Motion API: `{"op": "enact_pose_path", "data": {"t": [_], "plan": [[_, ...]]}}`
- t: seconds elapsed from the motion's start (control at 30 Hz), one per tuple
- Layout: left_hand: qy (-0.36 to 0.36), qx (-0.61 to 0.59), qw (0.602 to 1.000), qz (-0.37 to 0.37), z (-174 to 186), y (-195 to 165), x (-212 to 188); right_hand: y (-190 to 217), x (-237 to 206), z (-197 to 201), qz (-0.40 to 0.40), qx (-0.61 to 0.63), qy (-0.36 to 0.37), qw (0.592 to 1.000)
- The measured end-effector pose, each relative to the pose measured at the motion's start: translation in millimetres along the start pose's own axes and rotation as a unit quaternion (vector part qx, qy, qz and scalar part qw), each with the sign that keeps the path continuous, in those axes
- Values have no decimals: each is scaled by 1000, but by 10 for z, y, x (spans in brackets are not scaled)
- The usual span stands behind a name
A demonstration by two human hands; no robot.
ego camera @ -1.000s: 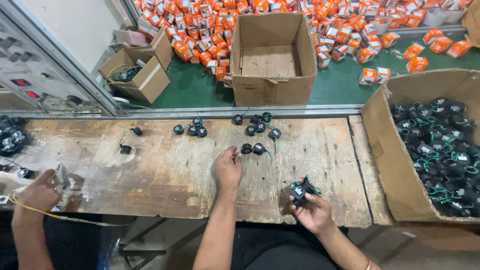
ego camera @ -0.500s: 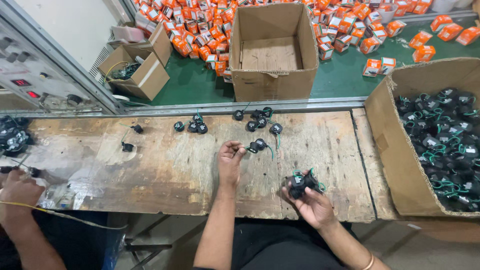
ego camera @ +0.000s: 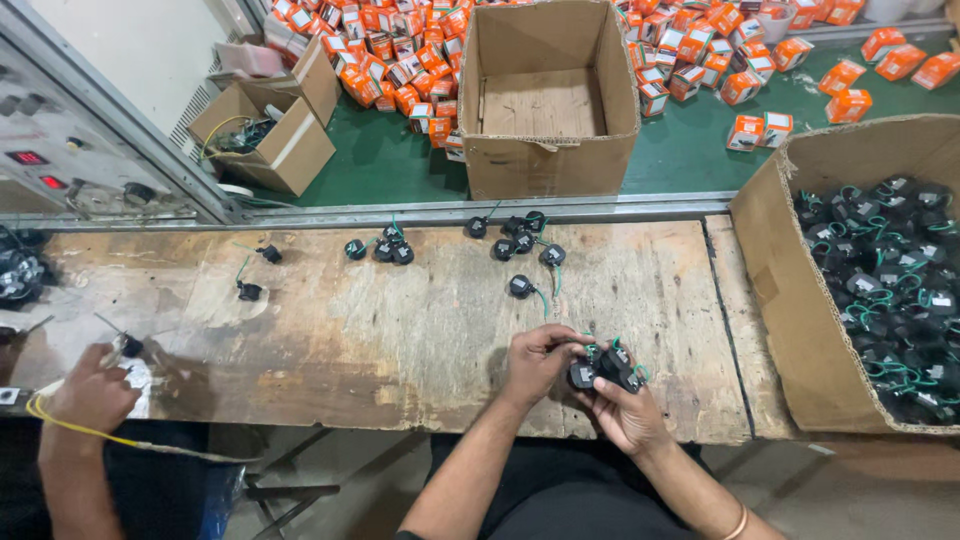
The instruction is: The person sits at a factory workbench picking up small black components with green wires, manipulating and connecting them by hand, and placing finished units on the bench and into a cardboard bin. A second worker at the same bench handles similar components nearby.
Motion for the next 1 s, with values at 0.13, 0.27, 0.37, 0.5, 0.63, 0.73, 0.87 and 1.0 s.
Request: {"op": "enact_pose_path", "data": {"t": [0.13, 0.27, 0.37, 0.5, 0.63, 0.73, 0.87, 1.0], "plan": [[71, -22, 996, -46, 92, -230, -14, 21, -30, -76, 86, -24, -29, 996], [103, 30, 990, -90, 149, -229, -78, -13, -80, -203, 158, -159, -54, 973], [75, -44, 996, -10, 166, -47, -133, -23, -121, -304, 208, -344, -74, 913], [69, -78, 995, 7, 167, 9, -181, -50, -127, -276, 210, -406, -118, 882], [32, 16, 999, -35, 274, -91, -173, -46, -169, -206, 139, -256, -126, 948], [-90, 34, 995, -40, 467, -108, -125, 242, -471, -356, 152, -240, -105, 953], [-237, 62, 969, -20, 724, -50, -119, 1142, -1191, -744, 295, -480, -140, 814], [-280, 106, 954, -4, 840, -65, -143, 2045, -1614, -694, 350, -470, -183, 789]]}}
Point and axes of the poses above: each hand's wrist, its own x-axis towards the middle knuckle, its own z-axis out of the back of the hand, y = z × x, the point moved 6 cm from there along x, towards the middle knuckle, and after that the axes turned 12 degrees about -z, right-handed, at the moved point
